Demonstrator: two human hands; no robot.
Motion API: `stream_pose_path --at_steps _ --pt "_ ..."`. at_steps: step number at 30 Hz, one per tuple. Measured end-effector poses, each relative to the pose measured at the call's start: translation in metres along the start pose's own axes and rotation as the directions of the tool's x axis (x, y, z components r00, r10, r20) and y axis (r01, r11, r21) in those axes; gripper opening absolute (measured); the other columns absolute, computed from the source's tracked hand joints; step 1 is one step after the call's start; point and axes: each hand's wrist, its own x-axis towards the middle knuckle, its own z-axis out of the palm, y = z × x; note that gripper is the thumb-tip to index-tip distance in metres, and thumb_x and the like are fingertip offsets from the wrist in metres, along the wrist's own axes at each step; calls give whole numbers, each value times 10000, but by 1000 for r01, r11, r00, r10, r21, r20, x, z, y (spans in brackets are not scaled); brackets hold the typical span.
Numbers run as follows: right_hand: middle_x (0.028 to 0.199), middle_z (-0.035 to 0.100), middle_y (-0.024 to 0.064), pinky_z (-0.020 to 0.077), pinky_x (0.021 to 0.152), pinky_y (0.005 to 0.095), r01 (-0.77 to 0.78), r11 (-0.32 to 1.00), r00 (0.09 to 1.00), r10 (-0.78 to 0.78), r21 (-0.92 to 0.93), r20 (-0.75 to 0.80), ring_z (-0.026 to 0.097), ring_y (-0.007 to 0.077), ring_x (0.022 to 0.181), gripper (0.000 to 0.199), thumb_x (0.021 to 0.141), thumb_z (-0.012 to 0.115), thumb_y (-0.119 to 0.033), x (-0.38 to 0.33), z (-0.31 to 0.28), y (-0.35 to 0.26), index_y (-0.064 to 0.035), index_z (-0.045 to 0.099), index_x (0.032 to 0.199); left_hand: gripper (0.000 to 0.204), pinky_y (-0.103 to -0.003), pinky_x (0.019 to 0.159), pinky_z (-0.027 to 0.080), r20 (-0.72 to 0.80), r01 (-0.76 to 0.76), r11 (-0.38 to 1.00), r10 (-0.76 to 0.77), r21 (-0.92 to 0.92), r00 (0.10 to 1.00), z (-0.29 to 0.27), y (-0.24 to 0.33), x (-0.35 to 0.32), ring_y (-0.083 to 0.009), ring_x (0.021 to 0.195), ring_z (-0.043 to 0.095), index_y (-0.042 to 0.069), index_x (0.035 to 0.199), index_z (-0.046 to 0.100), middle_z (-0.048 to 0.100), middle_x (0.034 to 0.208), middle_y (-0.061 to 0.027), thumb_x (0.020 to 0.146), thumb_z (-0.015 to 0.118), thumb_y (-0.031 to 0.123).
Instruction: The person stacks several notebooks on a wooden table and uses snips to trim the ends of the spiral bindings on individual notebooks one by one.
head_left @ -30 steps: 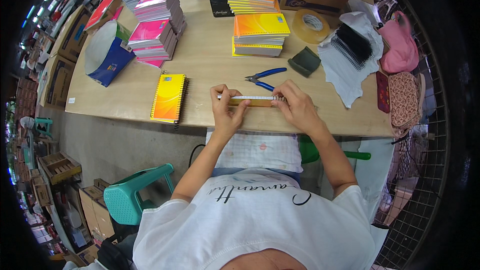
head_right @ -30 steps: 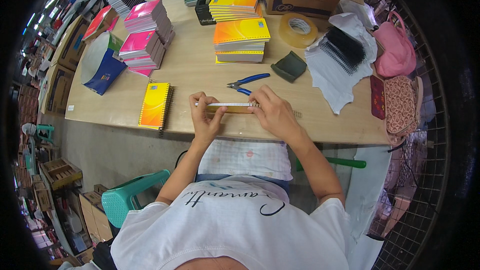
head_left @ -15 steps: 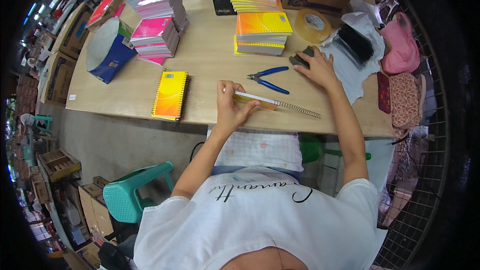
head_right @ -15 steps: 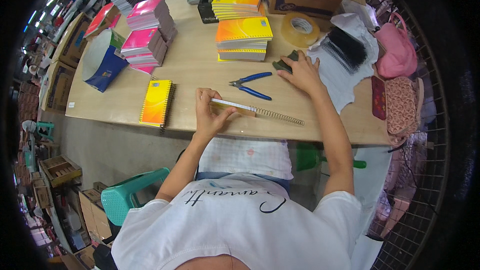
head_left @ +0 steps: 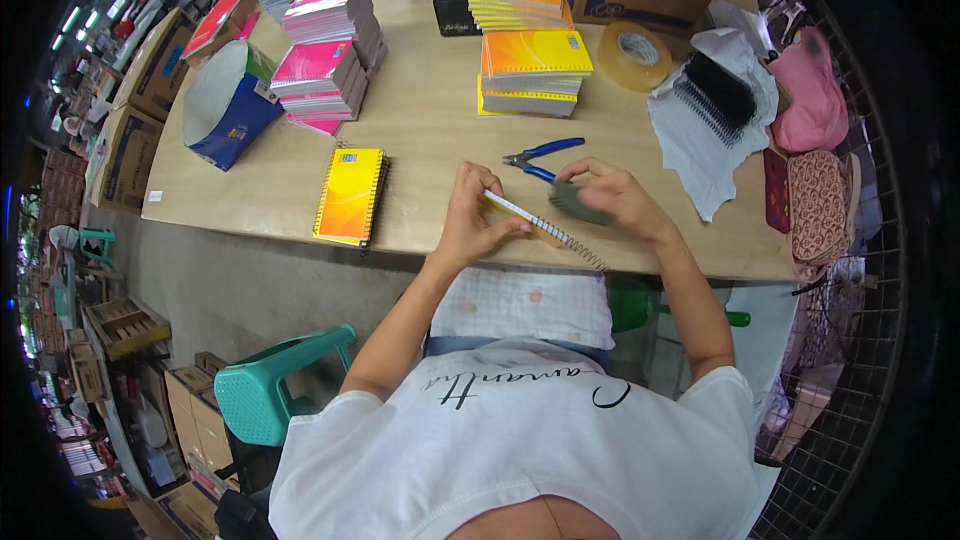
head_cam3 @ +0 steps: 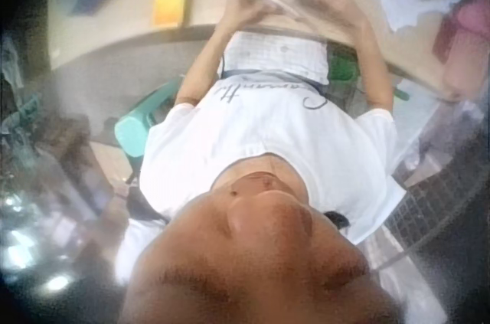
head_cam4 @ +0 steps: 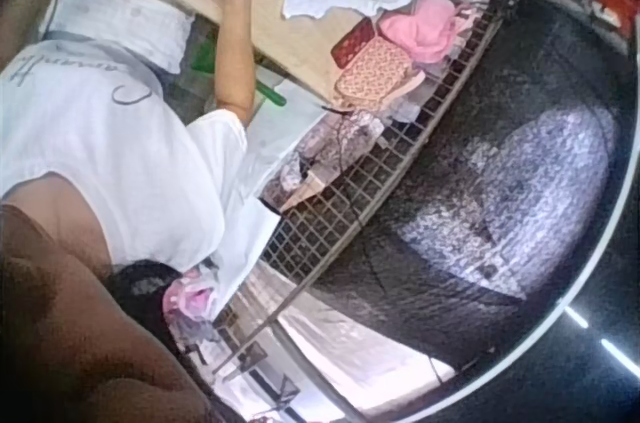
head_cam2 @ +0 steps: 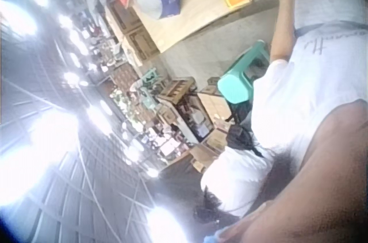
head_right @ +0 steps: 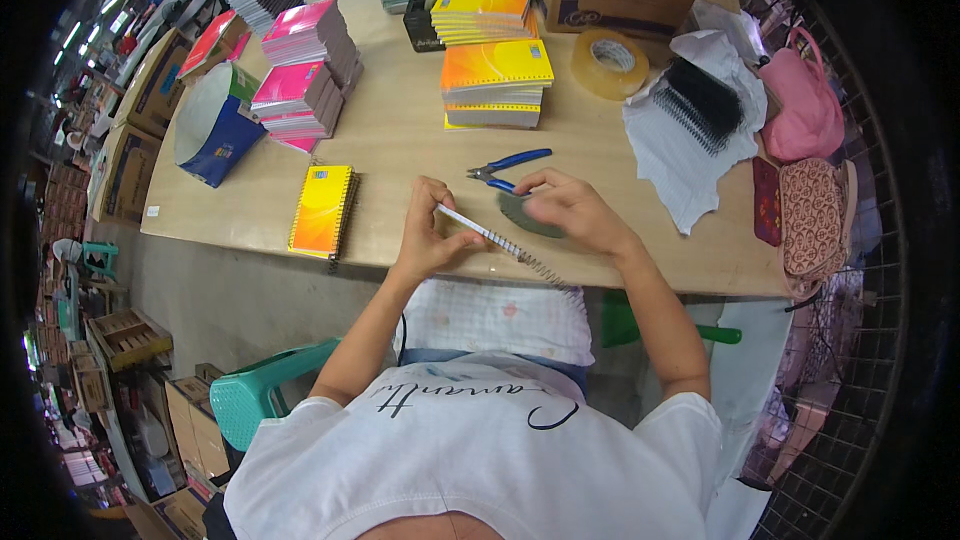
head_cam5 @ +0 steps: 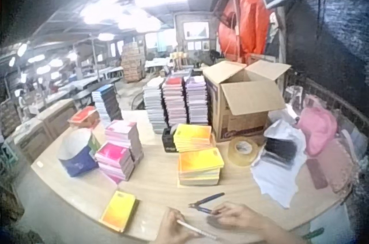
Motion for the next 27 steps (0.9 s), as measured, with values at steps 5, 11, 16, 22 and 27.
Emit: stream_pose_path --at_steps 5,11,16,22,27 --pt "1100 622 102 447 896 332 -59 965 998 62 -255 4 598 234 1008 358 880 609 -348 -7 12 -16 -9 716 925 624 -310 745 392 -2 44 998 -45 -38 999 8 5 -1 -219 833 440 44 927 473 434 908 -70 544 908 275" --pt "1085 632 128 455 866 319 -65 923 998 53 -379 -44 601 198 981 354 889 600 -307 3 6 -7 41 666 884 643 -294 789 385 24 56 994 -54 -90 998 13 4 -3 -195 865 430 48 990 451 419 941 -62 576 903 239" --pt "1065 636 109 459 852 320 -109 764 994 83 -636 -71 616 220 917 411 886 590 -367 8 17 -10 21 681 990 578 -307 858 411 32 63 996 -61 -66 998 12 15 -2 -199 954 481 32 1063 474 470 1016 -76 640 855 131" --pt "1075 620 136 452 866 322 -17 972 1000 17 -233 0 601 244 964 320 873 616 -313 8 23 -1 -15 719 926 306 -277 868 455 242 381 724 -294 -576 925 -18 -25 -15 -132 961 558 37 1075 521 555 993 -38 818 679 -14" --pt "1084 613 164 447 878 323 66 991 996 -58 -116 72 593 253 981 322 873 631 -309 14 19 -2 -10 721 948 309 -271 845 472 254 407 692 -317 -597 914 -16 -26 -14 -124 913 579 50 1060 518 580 953 -33 813 690 -21"
